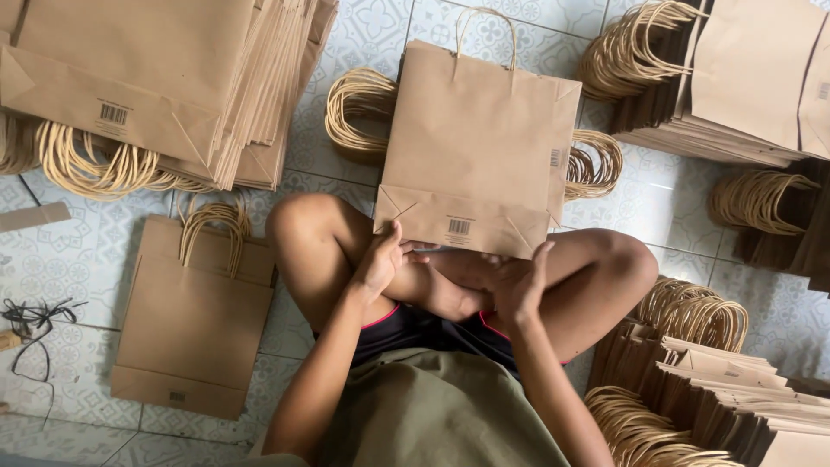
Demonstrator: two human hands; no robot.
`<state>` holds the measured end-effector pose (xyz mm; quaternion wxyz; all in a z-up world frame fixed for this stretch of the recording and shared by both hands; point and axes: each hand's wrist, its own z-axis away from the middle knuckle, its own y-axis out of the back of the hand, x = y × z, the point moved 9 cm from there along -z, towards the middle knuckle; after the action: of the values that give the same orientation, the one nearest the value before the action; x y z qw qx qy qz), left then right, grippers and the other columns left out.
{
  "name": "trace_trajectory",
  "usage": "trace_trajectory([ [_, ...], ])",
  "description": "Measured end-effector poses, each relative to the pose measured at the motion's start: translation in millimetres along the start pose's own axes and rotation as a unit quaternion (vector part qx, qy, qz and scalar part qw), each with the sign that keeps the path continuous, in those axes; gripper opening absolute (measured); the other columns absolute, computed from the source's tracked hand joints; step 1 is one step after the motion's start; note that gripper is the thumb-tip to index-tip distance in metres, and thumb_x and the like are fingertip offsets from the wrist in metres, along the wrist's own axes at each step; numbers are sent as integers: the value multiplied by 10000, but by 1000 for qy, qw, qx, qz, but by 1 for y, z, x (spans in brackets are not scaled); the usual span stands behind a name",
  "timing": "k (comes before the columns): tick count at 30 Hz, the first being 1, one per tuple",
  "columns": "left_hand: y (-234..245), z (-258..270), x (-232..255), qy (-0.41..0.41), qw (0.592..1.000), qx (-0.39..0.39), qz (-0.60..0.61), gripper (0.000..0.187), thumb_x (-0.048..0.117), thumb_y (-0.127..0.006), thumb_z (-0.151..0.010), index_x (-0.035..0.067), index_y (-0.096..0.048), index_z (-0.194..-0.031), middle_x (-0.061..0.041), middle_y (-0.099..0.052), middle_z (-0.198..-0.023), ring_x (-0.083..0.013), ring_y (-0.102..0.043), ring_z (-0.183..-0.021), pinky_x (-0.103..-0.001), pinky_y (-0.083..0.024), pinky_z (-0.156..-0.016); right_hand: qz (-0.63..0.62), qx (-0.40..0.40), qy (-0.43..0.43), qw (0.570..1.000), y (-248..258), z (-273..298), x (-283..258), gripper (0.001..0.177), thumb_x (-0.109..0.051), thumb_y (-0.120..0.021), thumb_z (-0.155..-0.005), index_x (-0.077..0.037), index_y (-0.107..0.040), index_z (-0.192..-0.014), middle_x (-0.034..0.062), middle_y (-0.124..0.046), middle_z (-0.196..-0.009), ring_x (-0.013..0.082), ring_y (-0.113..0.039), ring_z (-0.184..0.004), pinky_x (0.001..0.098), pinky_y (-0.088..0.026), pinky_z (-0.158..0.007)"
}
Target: The person sits on the floor and assembles flat brown paper bags by folding the bottom panels, inserting the pre-attached rope handles, and pressing the seams to form a finished bag. The person repeats this process for several bags, stacking the completed ones nearby.
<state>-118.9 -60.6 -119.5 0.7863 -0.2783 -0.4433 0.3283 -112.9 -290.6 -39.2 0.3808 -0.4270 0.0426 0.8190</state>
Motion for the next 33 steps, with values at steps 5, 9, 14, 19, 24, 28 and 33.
trace_trajectory([
  [5,46,-22,-48,-4,999,12,-41,440,445,-553,-1039,35,-670,-1146,-132,-704,-1193,-368,-683,-1111,-507,-573,-920,22,-186,16,982,-36,11,67,242,-187,-702,-978,21,-596,-915,232,-701,-862,379,-747,-825,472,-608,-817],
  [9,22,-7,-19,-8,997,25,-68,369,392,-595,-1028,43,-688,-1104,-127,-692,-1213,-333,-681,-1094,-467,-580,-949,156,-206,30,966,-76,29,68,208,-116,-755,-945,63,-727,-841,185,-715,-764,245,-712,-661,400,-616,-756],
  [14,23,4,-2,-7,999,46,-7,343,392,-628,-1002,66,-690,-1087,-99,-699,-1153,-312,-683,-1012,-478,-559,-943,161,-166,-20,973,-78,38,52,289,-194,-778,-936,38,-741,-769,138,-686,-664,186,-691,-614,311,-592,-691],
  [19,22,8,1,-10,999,26,-28,271,370,-587,-1029,115,-672,-999,-81,-704,-1129,-318,-675,-1108,-474,-497,-972,80,-104,-10,991,-4,-9,41,277,-170,-762,-939,47,-684,-784,207,-713,-718,272,-763,-668,340,-626,-616],
  [24,15,10,7,-9,1000,15,-23,260,329,-587,-1038,90,-655,-963,-115,-713,-1059,-354,-706,-1053,-483,-523,-974,33,-76,14,996,36,-29,11,308,-177,-735,-976,16,-611,-771,224,-712,-736,289,-756,-667,341,-625,-599],
  [28,46,-1,-5,-41,994,73,-64,242,286,-654,-1001,68,-609,-1095,-107,-723,-1075,-319,-733,-986,-476,-541,-950,45,-92,41,994,51,-44,2,192,-173,-681,-1012,-10,-691,-912,148,-709,-807,269,-775,-755,293,-616,-599],
  [33,69,-6,-9,-67,988,118,-69,342,299,-703,-978,52,-606,-1195,-83,-714,-1056,-307,-752,-879,-458,-586,-911,76,-132,75,985,53,-50,-8,215,-167,-645,-1038,21,-706,-953,149,-652,-797,308,-758,-747,307,-574,-589],
])
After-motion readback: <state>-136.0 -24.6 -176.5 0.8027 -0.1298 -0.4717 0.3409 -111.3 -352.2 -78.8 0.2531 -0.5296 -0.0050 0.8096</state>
